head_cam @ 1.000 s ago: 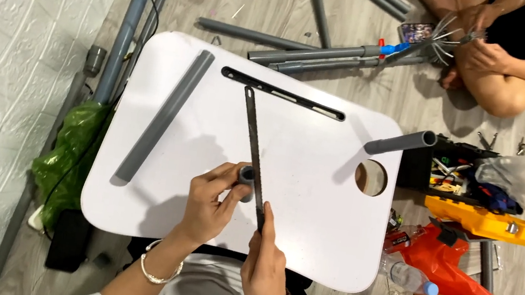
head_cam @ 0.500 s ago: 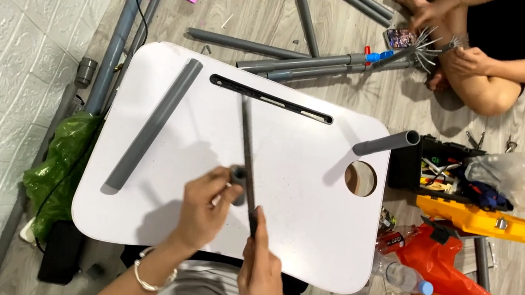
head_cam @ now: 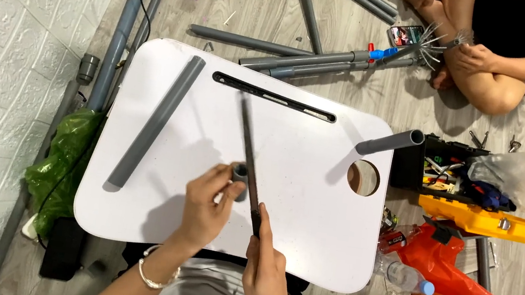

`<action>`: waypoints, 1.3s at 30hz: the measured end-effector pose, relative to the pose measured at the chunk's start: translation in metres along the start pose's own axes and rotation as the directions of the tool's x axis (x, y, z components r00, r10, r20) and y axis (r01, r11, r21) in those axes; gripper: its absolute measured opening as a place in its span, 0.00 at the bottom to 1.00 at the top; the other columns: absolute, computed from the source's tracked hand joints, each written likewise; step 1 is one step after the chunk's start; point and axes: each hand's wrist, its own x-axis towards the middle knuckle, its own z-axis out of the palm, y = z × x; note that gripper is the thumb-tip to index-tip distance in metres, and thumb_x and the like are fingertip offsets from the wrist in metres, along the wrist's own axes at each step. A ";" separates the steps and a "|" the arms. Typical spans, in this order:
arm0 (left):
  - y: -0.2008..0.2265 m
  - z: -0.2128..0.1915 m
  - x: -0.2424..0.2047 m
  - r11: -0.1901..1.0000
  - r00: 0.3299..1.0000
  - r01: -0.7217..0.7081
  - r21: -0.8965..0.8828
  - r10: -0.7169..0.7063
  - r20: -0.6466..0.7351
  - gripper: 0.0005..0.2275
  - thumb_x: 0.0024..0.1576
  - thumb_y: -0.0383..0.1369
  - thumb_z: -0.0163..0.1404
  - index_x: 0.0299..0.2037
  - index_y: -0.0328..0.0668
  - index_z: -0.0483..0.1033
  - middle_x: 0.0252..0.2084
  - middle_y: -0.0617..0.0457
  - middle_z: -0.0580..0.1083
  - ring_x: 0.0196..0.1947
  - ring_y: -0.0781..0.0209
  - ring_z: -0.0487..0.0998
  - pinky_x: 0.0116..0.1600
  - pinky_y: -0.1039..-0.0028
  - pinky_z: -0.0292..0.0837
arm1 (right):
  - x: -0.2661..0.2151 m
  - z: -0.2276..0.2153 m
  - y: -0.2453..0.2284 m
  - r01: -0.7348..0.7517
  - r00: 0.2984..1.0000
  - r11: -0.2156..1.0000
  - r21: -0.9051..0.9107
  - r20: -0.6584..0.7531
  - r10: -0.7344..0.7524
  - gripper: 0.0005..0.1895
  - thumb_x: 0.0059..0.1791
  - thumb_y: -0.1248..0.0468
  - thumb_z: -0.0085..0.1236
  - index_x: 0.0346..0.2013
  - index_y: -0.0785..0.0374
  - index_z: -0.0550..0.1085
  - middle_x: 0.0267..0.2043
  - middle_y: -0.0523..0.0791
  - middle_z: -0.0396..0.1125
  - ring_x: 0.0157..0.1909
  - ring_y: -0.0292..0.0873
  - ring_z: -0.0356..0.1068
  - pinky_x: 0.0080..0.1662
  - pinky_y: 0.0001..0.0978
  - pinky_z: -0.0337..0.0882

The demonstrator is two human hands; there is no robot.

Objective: The person saws a grey PVC pipe with a hacksaw blade on a white portable desk.

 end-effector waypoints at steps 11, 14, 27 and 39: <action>-0.008 -0.007 0.008 0.996 0.995 0.038 0.075 -0.031 -0.092 0.13 0.63 0.35 0.54 0.48 0.30 0.80 0.29 0.56 0.72 0.21 0.74 0.61 0.24 0.79 0.53 | 0.004 -0.001 -0.009 -0.051 0.998 0.996 0.067 0.030 0.049 0.34 0.54 0.73 0.40 0.75 0.62 0.49 0.14 0.44 0.56 0.15 0.37 0.53 0.23 0.34 0.54; 0.016 -0.009 0.020 1.000 0.997 0.005 -0.009 -0.006 -0.075 0.14 0.65 0.35 0.53 0.51 0.29 0.78 0.34 0.55 0.74 0.25 0.75 0.68 0.26 0.81 0.63 | -0.002 -0.001 -0.001 -0.036 0.999 0.998 0.048 0.035 0.035 0.33 0.55 0.73 0.40 0.75 0.62 0.49 0.14 0.44 0.57 0.15 0.36 0.54 0.23 0.34 0.54; -0.005 -0.005 0.013 0.990 0.994 0.061 0.124 -0.049 -0.100 0.14 0.64 0.35 0.52 0.51 0.29 0.79 0.29 0.55 0.73 0.19 0.75 0.64 0.21 0.81 0.56 | 0.006 0.000 -0.005 -0.097 0.994 0.994 0.053 0.055 0.094 0.33 0.54 0.72 0.40 0.75 0.60 0.49 0.13 0.42 0.56 0.14 0.35 0.53 0.22 0.34 0.53; -0.007 -0.007 0.015 0.971 0.997 0.072 -0.228 -0.076 -0.009 0.17 0.65 0.37 0.54 0.55 0.28 0.76 0.35 0.57 0.73 0.28 0.76 0.68 0.30 0.82 0.66 | -0.007 0.001 0.025 0.089 0.996 0.995 -0.042 0.037 -0.087 0.40 0.50 0.78 0.40 0.76 0.67 0.41 0.20 0.45 0.60 0.19 0.38 0.60 0.26 0.32 0.62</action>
